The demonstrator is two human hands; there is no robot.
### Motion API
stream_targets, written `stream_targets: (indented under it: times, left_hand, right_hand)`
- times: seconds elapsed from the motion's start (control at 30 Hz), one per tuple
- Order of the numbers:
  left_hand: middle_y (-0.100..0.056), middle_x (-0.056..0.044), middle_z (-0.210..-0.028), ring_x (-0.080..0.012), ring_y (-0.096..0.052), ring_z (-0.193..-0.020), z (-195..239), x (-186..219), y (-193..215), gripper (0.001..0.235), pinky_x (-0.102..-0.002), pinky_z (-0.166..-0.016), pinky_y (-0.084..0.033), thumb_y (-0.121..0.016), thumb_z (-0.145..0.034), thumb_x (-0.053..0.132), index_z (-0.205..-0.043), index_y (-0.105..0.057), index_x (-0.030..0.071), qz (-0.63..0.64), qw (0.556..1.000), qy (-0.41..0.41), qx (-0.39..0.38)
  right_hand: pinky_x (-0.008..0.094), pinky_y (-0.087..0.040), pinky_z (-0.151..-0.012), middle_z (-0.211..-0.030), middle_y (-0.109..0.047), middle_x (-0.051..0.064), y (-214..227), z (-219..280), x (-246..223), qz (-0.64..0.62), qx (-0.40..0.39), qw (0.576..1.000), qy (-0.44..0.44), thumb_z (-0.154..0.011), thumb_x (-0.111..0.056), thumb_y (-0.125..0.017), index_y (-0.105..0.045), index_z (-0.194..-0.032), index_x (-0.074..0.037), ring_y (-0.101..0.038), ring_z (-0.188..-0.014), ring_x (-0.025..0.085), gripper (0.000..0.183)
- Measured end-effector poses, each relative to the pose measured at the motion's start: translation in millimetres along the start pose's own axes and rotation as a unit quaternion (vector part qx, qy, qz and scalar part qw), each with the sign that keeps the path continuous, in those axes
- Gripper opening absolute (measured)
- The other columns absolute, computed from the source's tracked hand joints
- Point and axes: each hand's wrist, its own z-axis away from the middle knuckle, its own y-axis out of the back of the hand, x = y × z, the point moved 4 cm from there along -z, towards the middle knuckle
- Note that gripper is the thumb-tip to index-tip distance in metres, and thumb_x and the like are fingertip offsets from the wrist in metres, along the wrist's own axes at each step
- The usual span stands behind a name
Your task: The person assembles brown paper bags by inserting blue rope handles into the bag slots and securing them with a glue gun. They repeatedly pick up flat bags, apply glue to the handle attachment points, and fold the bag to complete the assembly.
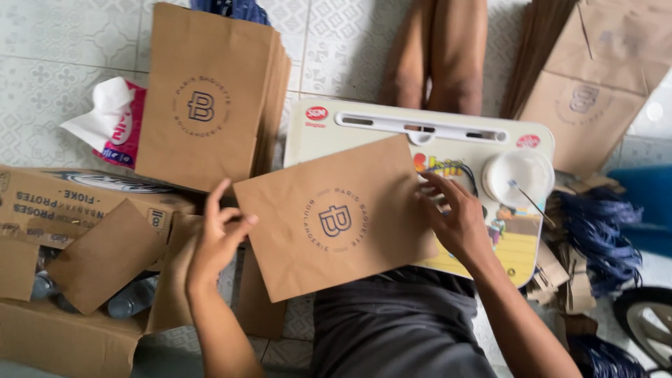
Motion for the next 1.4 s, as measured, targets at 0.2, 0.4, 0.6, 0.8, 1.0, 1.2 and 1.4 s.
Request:
stream_targets:
  times: [0.2,0.4,0.6,0.8,1.0,1.2,1.4]
  left_hand:
    - [-0.069,-0.024,-0.115,-0.0220,-0.069,-0.099,-5.6,-28.8,-11.2,0.073,-0.036,-0.088,-0.058,-0.065,-0.095,0.009,-0.159,-0.031,0.012,0.193,0.964,-0.181,0.023]
    - [-0.062,-0.008,-0.090,-0.0065,-0.048,-0.069,-3.0,-42.2,5.7,0.051,-0.020,-0.065,-0.039,-0.070,-0.094,0.017,-0.140,-0.048,0.012,0.252,0.947,-0.194,0.056]
    - [-0.056,0.003,-0.080,-0.0075,-0.049,-0.073,-11.5,-18.9,28.0,0.022,-0.022,-0.070,-0.042,-0.068,-0.097,0.017,-0.117,-0.064,0.009,0.285,0.925,-0.182,0.174]
    - [-0.063,-0.001,-0.106,-0.0103,-0.058,-0.093,-7.3,15.1,50.3,0.031,-0.026,-0.088,-0.051,-0.063,-0.099,0.027,-0.123,-0.067,0.007,0.297,0.886,-0.132,0.330]
    - [-0.019,-0.013,-0.167,-0.0272,-0.018,-0.155,-9.2,45.3,60.9,0.065,-0.043,-0.123,-0.027,-0.060,-0.097,0.035,-0.153,-0.035,0.012,0.318,0.868,-0.134,0.358]
    - [0.000,-0.024,-0.170,-0.0427,0.003,-0.155,-17.1,19.9,31.4,0.057,-0.057,-0.124,-0.007,-0.061,-0.102,0.016,-0.153,-0.038,0.003,0.261,0.851,-0.174,0.420]
    - [0.002,-0.025,-0.169,-0.0404,0.006,-0.155,-34.4,-27.1,-19.7,0.070,-0.052,-0.124,-0.005,-0.057,-0.103,0.029,-0.159,-0.021,0.007,0.339,0.850,-0.083,0.394]
  right_hand:
    - [0.039,-0.052,-0.092,-0.106,-0.059,0.009,-18.9,-7.2,-1.6,-0.161,0.037,0.984,-0.070,-0.087,-0.010,-0.082,-0.058,-0.135,-0.004,-0.063,-0.108,0.027,0.054]
    - [0.029,-0.049,-0.083,-0.126,-0.048,0.006,-28.8,-28.4,-41.3,-0.277,0.056,0.954,-0.104,-0.091,-0.005,-0.067,-0.040,-0.138,-0.009,-0.060,-0.104,0.020,0.054]
    - [0.031,-0.050,-0.088,-0.139,-0.052,0.014,-35.1,-92.2,-81.1,-0.196,0.031,0.980,-0.001,-0.091,-0.003,-0.067,-0.044,-0.141,-0.001,-0.057,-0.109,0.024,0.056]
    - [0.024,-0.052,-0.082,-0.126,-0.065,0.015,-52.8,-214.5,-195.9,-0.094,-0.038,0.971,0.217,-0.100,0.006,-0.073,-0.058,-0.125,-0.001,-0.066,-0.099,0.018,0.031]
    - [0.029,-0.051,-0.071,-0.125,-0.064,0.009,-132.3,-301.9,-281.4,0.004,-0.160,0.932,0.326,-0.103,-0.004,-0.073,-0.064,-0.131,-0.003,-0.068,-0.099,0.019,0.029]
    - [0.057,-0.056,-0.083,-0.137,-0.061,0.035,-180.5,-270.5,-258.1,-0.002,-0.086,0.851,0.518,-0.094,0.008,-0.080,-0.071,-0.128,0.006,-0.063,-0.113,0.058,0.034]
    - [0.040,-0.055,-0.084,-0.119,-0.059,0.013,-184.0,-294.0,-150.5,0.012,-0.050,0.949,0.311,-0.104,-0.019,-0.083,-0.070,-0.124,-0.006,-0.065,-0.109,0.031,0.027]
